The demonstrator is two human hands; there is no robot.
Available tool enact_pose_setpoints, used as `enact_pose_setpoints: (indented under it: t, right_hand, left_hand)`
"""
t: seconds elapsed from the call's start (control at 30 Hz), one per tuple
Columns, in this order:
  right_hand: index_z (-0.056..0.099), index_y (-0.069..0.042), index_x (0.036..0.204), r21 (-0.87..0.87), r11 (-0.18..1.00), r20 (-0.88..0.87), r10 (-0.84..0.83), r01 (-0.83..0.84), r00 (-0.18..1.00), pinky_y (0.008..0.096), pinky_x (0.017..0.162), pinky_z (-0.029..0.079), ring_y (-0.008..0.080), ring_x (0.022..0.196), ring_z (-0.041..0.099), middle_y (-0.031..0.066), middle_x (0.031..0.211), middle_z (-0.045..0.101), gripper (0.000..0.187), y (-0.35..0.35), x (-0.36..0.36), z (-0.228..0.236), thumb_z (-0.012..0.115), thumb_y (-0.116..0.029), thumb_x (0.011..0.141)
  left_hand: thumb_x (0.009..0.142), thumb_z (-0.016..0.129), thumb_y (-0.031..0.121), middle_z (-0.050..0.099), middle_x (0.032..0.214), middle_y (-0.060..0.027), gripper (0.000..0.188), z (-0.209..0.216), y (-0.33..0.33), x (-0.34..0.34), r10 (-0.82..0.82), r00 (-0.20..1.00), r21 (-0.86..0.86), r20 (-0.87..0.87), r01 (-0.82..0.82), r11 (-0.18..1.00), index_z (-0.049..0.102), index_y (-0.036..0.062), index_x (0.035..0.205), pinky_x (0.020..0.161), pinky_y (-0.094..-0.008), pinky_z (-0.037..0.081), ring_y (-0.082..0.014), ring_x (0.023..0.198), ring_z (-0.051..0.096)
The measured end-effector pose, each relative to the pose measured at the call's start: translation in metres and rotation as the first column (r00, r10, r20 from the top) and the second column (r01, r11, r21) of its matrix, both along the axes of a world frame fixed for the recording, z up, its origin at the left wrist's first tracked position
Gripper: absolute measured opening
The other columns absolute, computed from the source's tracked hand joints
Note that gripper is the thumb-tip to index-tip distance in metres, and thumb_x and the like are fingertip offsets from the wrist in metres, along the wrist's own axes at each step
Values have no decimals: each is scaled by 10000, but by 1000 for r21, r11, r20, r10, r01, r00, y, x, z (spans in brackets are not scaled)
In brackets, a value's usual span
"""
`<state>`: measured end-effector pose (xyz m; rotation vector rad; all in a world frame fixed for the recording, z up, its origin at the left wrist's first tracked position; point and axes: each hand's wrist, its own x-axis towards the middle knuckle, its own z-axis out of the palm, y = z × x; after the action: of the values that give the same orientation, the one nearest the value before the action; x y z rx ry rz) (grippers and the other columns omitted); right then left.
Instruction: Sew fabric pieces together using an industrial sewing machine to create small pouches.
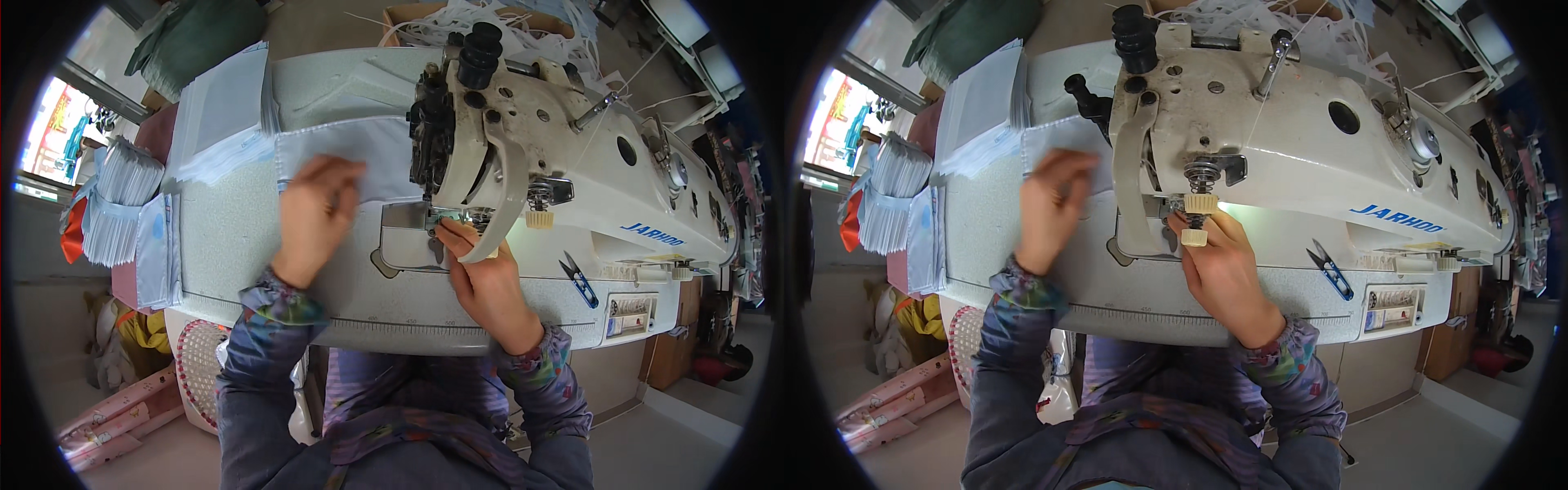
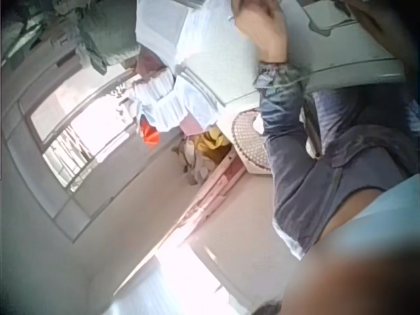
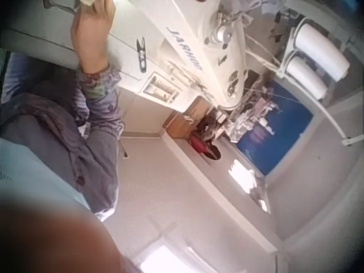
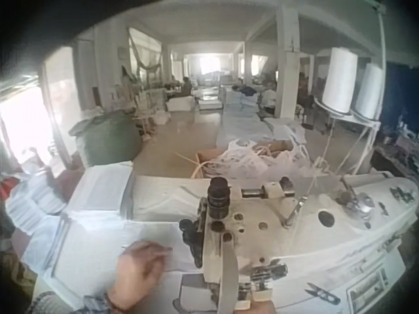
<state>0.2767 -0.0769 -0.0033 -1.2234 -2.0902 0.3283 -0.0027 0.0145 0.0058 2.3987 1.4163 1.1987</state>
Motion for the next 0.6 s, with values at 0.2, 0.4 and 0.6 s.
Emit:
enact_pose_setpoints:
  t: [0.2,0.4,0.6]
  right_hand:
    - [743,-7,1292,-35,999,66,18,-16,998,479,1014,570,442,1177,712,188,1341,738,382,2,-18,-1,669,72,926]
    - [725,47,1305,-16,1000,-8,18,-18,1000,452,1090,521,422,1223,678,219,1382,718,365,-3,-3,-2,622,70,955]
    - [719,46,1328,-40,999,20,27,-27,999,457,1112,502,410,1247,650,206,1395,706,364,-7,-10,-4,631,53,975]
  left_hand:
    - [1049,731,74,746,1109,-65,414,0,-1,-83,472,819,-529,328,-255,810,669,96,1458,712,-303,545,-117,776,642]
    - [1041,705,-26,690,1027,34,244,2,-63,-73,211,832,-121,512,-173,977,798,80,1240,664,-244,490,-54,789,597]
    - [1084,706,76,703,953,4,213,11,-166,-220,489,328,-54,808,-786,616,784,0,1266,689,-219,461,-42,785,566]
